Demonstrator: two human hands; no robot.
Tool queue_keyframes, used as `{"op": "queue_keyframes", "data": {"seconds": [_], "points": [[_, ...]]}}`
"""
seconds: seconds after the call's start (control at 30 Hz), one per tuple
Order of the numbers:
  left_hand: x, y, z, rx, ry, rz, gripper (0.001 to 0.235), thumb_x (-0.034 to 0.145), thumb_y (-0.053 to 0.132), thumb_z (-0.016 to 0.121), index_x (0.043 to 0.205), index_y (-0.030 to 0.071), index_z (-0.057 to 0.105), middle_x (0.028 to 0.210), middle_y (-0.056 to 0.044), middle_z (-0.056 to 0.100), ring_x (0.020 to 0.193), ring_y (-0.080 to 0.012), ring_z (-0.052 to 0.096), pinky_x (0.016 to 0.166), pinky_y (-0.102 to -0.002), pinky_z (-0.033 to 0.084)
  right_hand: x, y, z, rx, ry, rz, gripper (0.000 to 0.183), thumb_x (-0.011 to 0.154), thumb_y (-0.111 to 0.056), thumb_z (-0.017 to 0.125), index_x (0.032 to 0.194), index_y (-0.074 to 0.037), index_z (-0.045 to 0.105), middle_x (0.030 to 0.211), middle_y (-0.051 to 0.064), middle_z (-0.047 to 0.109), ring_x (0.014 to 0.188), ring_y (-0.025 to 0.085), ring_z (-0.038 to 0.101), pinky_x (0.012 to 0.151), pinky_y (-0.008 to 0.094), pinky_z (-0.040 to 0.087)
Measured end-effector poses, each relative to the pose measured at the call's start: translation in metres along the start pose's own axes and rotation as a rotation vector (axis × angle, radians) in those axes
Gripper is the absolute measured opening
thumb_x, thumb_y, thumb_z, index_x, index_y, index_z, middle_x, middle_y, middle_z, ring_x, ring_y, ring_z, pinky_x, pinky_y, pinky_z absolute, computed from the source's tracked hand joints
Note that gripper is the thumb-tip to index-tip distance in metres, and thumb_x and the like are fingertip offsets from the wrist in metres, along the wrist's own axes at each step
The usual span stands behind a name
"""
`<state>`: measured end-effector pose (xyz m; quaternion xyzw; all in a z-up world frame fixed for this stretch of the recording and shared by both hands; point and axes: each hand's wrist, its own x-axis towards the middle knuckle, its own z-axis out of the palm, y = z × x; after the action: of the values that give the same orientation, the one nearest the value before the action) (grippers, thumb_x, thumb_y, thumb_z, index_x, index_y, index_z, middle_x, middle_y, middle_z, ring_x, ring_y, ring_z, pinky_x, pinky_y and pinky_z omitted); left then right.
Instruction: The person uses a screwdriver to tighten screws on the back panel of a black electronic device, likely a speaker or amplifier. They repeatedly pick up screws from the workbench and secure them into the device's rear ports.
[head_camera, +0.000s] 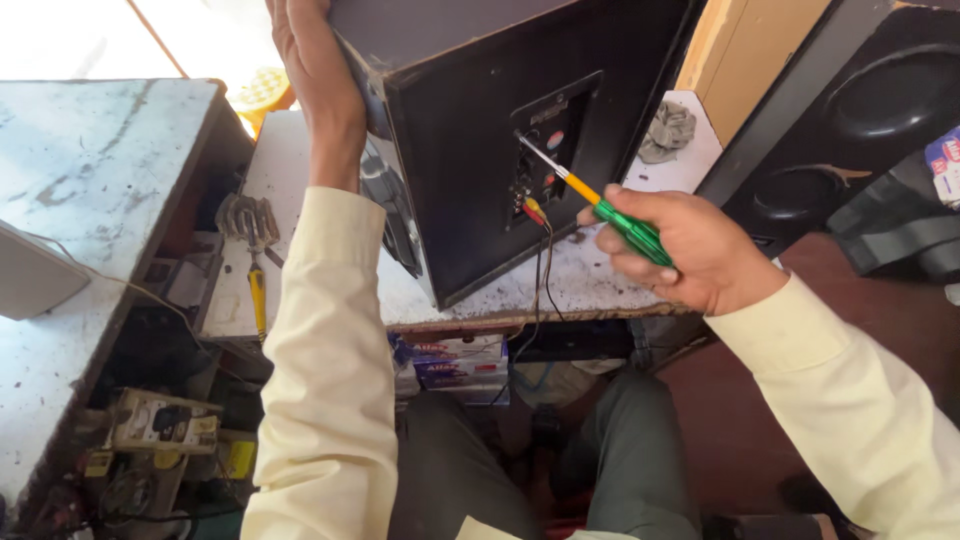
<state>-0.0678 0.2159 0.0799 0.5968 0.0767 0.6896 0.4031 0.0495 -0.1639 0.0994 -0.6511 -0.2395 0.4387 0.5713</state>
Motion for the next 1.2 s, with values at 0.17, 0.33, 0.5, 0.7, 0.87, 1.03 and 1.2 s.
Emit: {"op": "queue_keyframes", "data": {"seconds": [0.17, 0.33, 0.5, 0.7, 0.87, 1.03, 1.2], "points": [[-0.028, 0.034, 0.015, 0.146, 0.022, 0.077, 0.024, 0.111, 0.021, 0.044, 0.099, 0.001, 0.046, 0.099, -0.01, 0.047, 0.097, -0.0245, 0.049, 0.094, -0.037, 0.041, -0.023, 0.011, 0.008, -0.761, 0.395, -0.604, 0.03, 0.093, -0.019, 0.067, 0.111, 0.004, 0.066, 0.074, 0.004, 0.063, 0.054, 0.011, 0.054, 0.041, 0.026, 0.037], [-0.045, 0.066, 0.026, 0.263, 0.041, 0.258, 0.021, 0.111, 0.019, 0.043, 0.11, 0.003, 0.056, 0.113, -0.011, 0.051, 0.112, -0.0277, 0.05, 0.111, -0.04, 0.035, -0.043, 0.021, 0.008, -1.106, 0.582, -0.89, 0.028, 0.094, -0.02, 0.068, 0.112, 0.003, 0.067, 0.078, 0.005, 0.065, 0.059, 0.013, 0.057, 0.046, 0.027, 0.041], [-0.041, 0.061, 0.021, 0.369, 0.04, 0.352, 0.027, 0.111, 0.022, 0.044, 0.113, 0.0, 0.06, 0.123, -0.017, 0.055, 0.124, -0.0374, 0.044, 0.112, -0.049, 0.029, -0.028, 0.018, -0.006, -0.222, 0.224, -0.116, 0.027, 0.096, -0.02, 0.07, 0.112, 0.002, 0.067, 0.082, 0.006, 0.066, 0.064, 0.014, 0.061, 0.052, 0.029, 0.046], [-0.007, 0.009, -0.01, 0.35, -0.107, -0.091, 0.028, 0.109, 0.023, 0.048, 0.101, -0.001, 0.058, 0.112, -0.018, 0.058, 0.113, -0.0362, 0.05, 0.104, -0.049, 0.037, -0.026, 0.01, -0.013, -0.077, 0.14, -0.126, 0.026, 0.097, -0.02, 0.071, 0.113, 0.0, 0.068, 0.086, 0.008, 0.068, 0.07, 0.016, 0.064, 0.059, 0.031, 0.051], [0.025, -0.043, -0.051, 0.424, -0.182, -0.333, 0.026, 0.108, 0.022, 0.049, 0.101, -0.001, 0.059, 0.111, -0.018, 0.059, 0.112, -0.036, 0.051, 0.103, -0.049, 0.037, -0.043, 0.023, 0.001, -1.164, 0.546, -1.027, 0.025, 0.105, -0.024, 0.069, 0.113, -0.001, 0.07, 0.087, 0.008, 0.067, 0.075, 0.017, 0.067, 0.065, 0.033, 0.053], [0.042, -0.061, -0.063, 0.46, -0.213, -0.374, 0.025, 0.107, 0.021, 0.05, 0.101, -0.001, 0.06, 0.111, -0.018, 0.059, 0.11, -0.0358, 0.052, 0.101, -0.049, 0.038, -0.036, 0.019, 0.006, -0.733, 0.369, -0.574, 0.027, 0.106, -0.025, 0.062, 0.112, 0.0, 0.07, 0.076, 0.004, 0.065, 0.062, 0.01, 0.063, 0.056, 0.03, 0.05], [0.057, -0.07, -0.058, 0.464, -0.228, -0.414, 0.024, 0.106, 0.02, 0.051, 0.1, -0.001, 0.061, 0.11, -0.018, 0.06, 0.109, -0.0357, 0.053, 0.1, -0.048, 0.039, -0.026, -0.003, -0.009, 0.053, -0.016, 0.037, 0.029, 0.106, -0.026, 0.062, 0.11, 0.001, 0.07, 0.074, 0.005, 0.065, 0.059, 0.01, 0.06, 0.054, 0.03, 0.048]]}}
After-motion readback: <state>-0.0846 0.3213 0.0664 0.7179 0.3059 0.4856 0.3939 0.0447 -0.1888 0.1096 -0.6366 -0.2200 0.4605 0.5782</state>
